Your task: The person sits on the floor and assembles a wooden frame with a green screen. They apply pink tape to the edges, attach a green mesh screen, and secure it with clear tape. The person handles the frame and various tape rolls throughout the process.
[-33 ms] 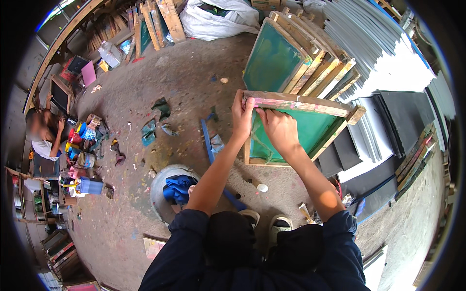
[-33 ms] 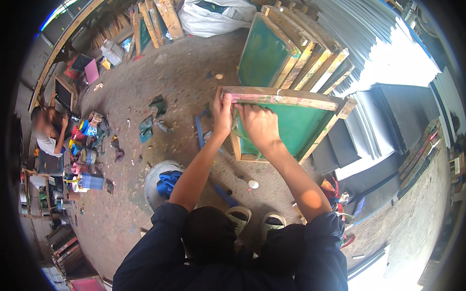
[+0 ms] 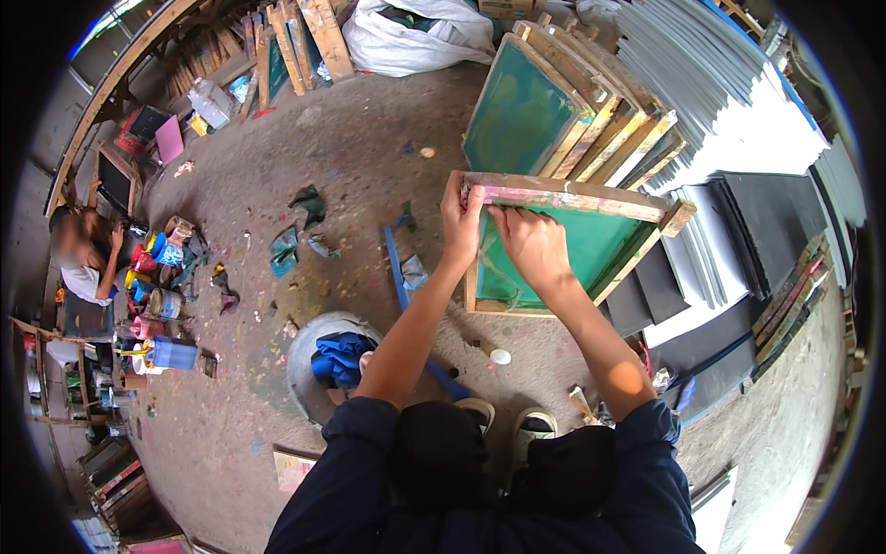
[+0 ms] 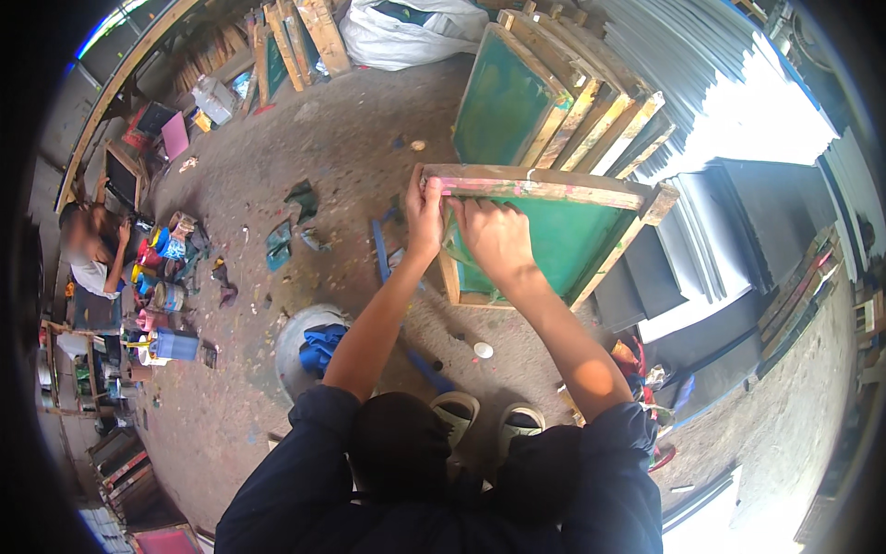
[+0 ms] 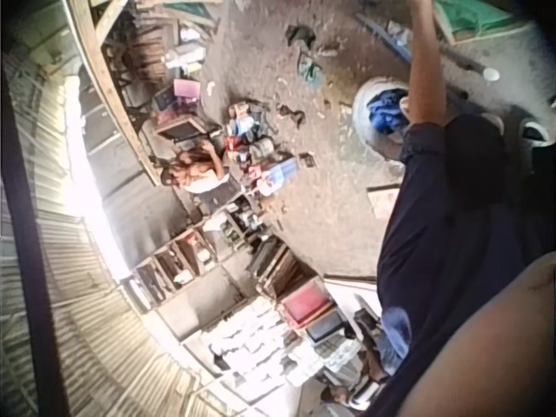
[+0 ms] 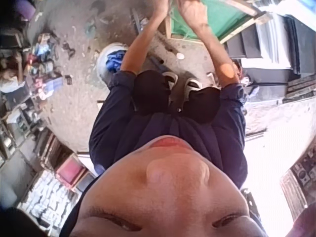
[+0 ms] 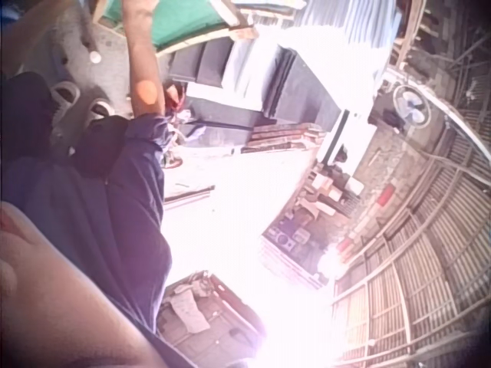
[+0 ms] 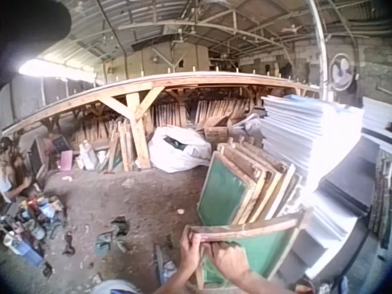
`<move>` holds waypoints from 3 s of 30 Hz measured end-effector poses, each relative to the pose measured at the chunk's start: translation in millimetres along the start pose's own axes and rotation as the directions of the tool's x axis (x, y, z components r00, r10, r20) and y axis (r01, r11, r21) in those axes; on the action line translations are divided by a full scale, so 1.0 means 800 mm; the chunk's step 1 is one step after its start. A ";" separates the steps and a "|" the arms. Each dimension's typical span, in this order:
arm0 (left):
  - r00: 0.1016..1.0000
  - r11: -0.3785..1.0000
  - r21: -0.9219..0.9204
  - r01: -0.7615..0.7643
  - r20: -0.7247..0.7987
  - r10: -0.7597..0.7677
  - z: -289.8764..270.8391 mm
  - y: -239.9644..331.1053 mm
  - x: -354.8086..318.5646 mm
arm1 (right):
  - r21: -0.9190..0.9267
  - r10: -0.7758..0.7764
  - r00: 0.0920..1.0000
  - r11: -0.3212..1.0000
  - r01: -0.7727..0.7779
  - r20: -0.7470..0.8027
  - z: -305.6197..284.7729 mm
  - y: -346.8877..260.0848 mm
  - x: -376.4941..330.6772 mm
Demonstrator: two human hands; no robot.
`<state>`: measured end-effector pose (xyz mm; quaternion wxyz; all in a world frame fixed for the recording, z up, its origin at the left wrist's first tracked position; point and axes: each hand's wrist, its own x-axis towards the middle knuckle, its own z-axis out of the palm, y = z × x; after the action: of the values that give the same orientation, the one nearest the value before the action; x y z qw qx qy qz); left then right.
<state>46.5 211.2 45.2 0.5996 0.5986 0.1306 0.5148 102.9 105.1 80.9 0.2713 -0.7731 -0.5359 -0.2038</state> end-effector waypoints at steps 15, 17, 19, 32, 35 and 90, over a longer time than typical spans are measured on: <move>0.971 0.935 0.284 -0.212 -0.050 0.235 0.002 -0.018 0.017 | -0.131 0.009 1.000 0.991 -0.011 -0.018 -0.037 0.088 -0.055; 0.967 0.942 0.252 -0.220 -0.067 0.244 0.006 -0.018 0.017 | -0.168 0.081 0.996 0.982 -0.085 -0.029 -0.054 0.114 -0.086; 0.965 0.933 0.272 -0.235 -0.052 0.258 0.003 -0.016 0.013 | -0.184 0.163 0.987 0.970 -0.157 0.016 -0.068 0.126 -0.119; 0.772 0.383 0.686 -0.618 0.436 0.463 0.035 0.072 0.023 | -0.006 0.134 0.990 0.991 -0.134 -0.046 -0.081 0.119 -0.145; 0.697 0.197 0.669 -0.717 0.676 0.240 0.074 0.079 0.029 | -0.020 0.138 0.990 0.990 -0.139 -0.032 -0.081 0.118 -0.155; 0.745 0.195 0.720 -0.666 0.657 0.119 0.141 0.068 0.005 | -0.249 0.519 0.852 0.836 -0.489 0.066 -0.100 0.149 -0.082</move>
<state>110.2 134.9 121.6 -0.0097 0.9426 0.0903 0.3213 190.2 -26.0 78.6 0.1910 -0.9241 -0.3033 -0.1327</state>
